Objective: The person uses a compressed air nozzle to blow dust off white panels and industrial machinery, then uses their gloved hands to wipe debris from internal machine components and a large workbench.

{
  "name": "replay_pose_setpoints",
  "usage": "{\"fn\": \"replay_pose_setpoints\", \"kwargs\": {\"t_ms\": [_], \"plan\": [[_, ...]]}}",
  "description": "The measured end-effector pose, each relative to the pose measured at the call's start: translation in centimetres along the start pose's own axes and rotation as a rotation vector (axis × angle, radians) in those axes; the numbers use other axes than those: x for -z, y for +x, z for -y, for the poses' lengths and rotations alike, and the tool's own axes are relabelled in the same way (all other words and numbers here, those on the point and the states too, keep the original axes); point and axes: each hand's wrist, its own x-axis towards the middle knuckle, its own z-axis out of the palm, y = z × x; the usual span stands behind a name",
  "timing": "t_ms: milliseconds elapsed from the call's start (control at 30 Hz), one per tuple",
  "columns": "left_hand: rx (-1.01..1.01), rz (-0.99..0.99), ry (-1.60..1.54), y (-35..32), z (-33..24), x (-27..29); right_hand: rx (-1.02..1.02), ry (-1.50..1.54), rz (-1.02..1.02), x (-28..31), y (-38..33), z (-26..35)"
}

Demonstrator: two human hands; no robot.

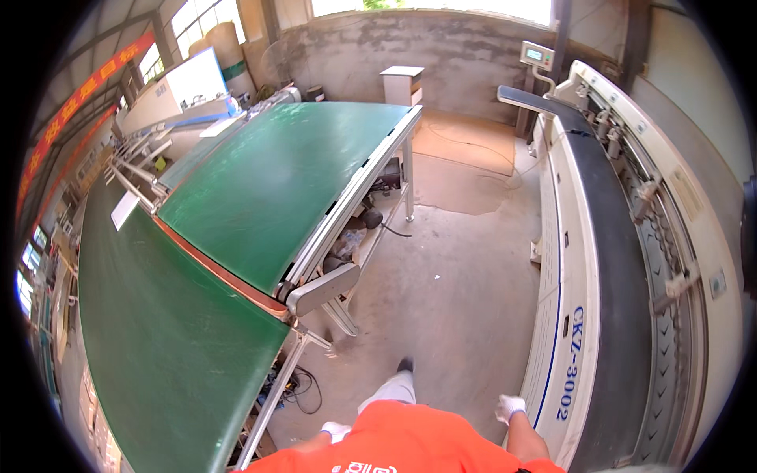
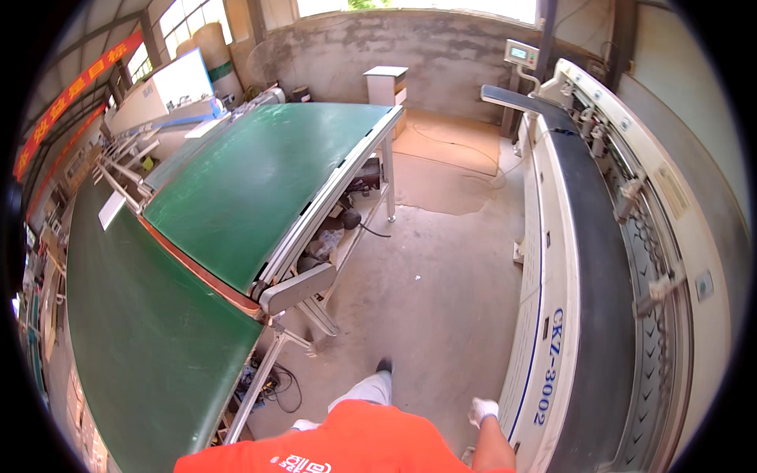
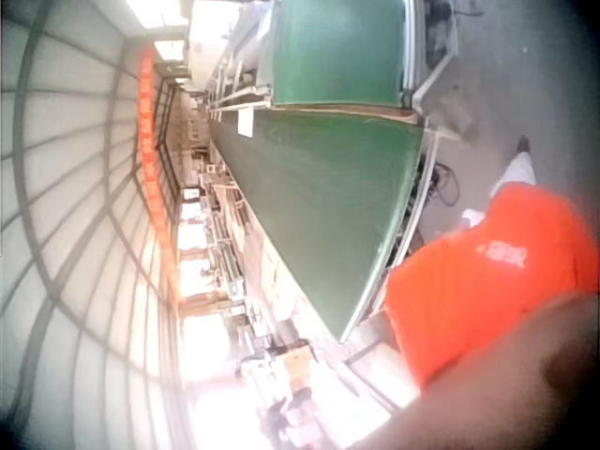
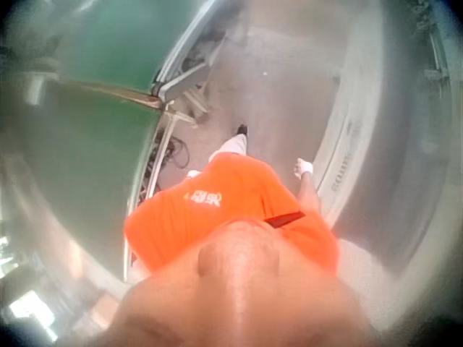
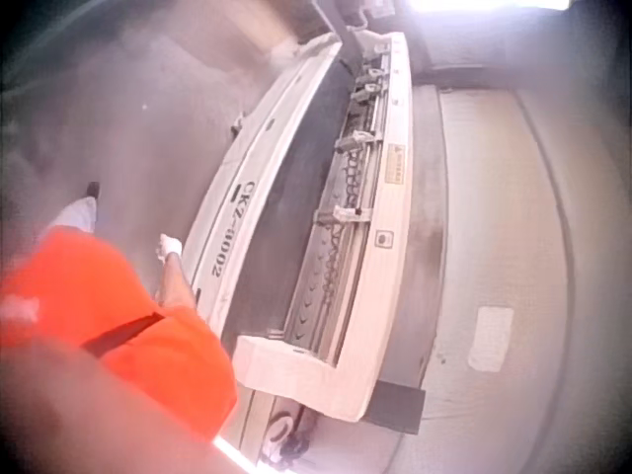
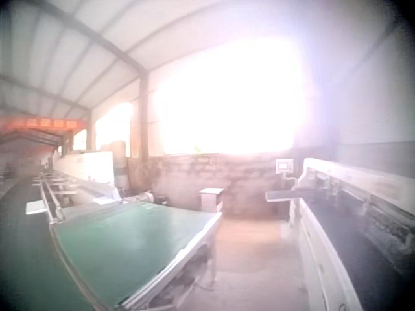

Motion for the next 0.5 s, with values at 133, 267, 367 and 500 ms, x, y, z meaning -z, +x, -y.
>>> {"fn": "replay_pose_setpoints", "kwargs": {"t_ms": [133, 267, 367, 500], "plan": [[0.535, -0.028, -0.512, 4.1, -5.0, 8.0, 0.305, -0.052, 0.169, -7.0, 0.8, 17.1], [0.47, -0.127, -0.406, 13.0, -9.4, 19.6, 0.454, -0.188, 0.193, -12.1, 0.9, 29.3], [0.467, -0.29, -0.569, 24.5, -12.7, 26.5, 0.557, -0.199, 0.097, -14.4, 1.1, 35.9], [-0.08, -0.322, -0.296, 30.2, -33.8, 49.0, 0.42, -0.125, -0.088, -10.8, 7.1, 38.4]]}}
